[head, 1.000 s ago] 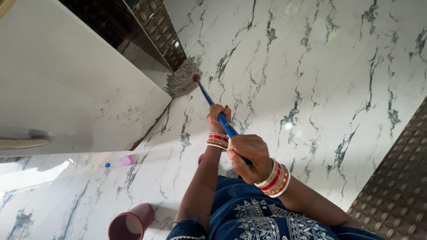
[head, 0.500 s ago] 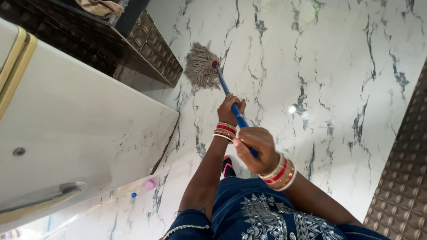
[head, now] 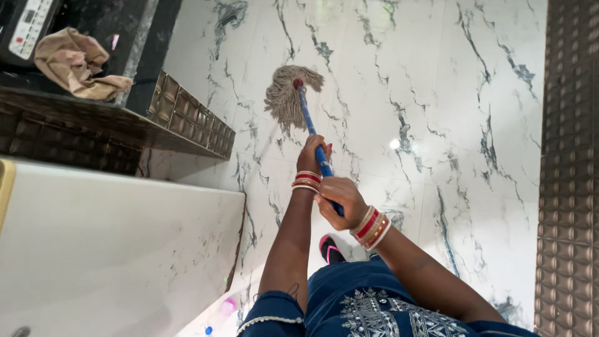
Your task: The person wrings out a mop head in a bucket of water by hand and then mops the marble floor using a long-handled mop.
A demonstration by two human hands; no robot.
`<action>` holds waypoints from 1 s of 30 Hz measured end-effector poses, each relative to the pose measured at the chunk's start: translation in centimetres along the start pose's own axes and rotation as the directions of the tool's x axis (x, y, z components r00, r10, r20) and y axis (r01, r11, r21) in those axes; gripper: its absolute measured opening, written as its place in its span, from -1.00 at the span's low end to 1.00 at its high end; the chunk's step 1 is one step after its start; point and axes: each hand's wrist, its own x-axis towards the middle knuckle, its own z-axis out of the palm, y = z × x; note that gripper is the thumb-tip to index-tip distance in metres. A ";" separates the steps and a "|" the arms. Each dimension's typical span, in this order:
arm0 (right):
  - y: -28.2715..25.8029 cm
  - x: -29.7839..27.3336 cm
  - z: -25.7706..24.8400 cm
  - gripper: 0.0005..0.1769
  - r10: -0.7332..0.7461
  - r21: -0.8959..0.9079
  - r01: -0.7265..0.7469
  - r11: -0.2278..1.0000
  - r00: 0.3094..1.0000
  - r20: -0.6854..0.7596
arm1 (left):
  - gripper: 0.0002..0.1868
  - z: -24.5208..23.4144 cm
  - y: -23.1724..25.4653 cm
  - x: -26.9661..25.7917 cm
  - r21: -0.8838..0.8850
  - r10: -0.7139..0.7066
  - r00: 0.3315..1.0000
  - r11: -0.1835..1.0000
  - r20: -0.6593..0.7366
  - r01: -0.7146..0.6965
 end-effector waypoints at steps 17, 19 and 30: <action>-6.3 1.7 -3.9 -0.66 -0.131 0.184 0.150 0.971 0.985 -0.114 | -0.77 2.1 6.9 -4.3 -0.069 -0.068 0.997 0.995 -0.031 0.066; -3.4 1.0 -2.7 -0.66 -0.147 0.083 0.156 0.984 0.984 -0.101 | -0.79 2.8 3.8 -2.5 -0.122 -0.003 0.999 0.992 0.037 0.008; -2.3 -0.2 -3.2 -0.74 0.004 0.011 -0.001 1.000 0.979 -0.203 | -0.71 4.2 0.6 1.4 0.218 0.271 0.958 0.933 0.095 -0.286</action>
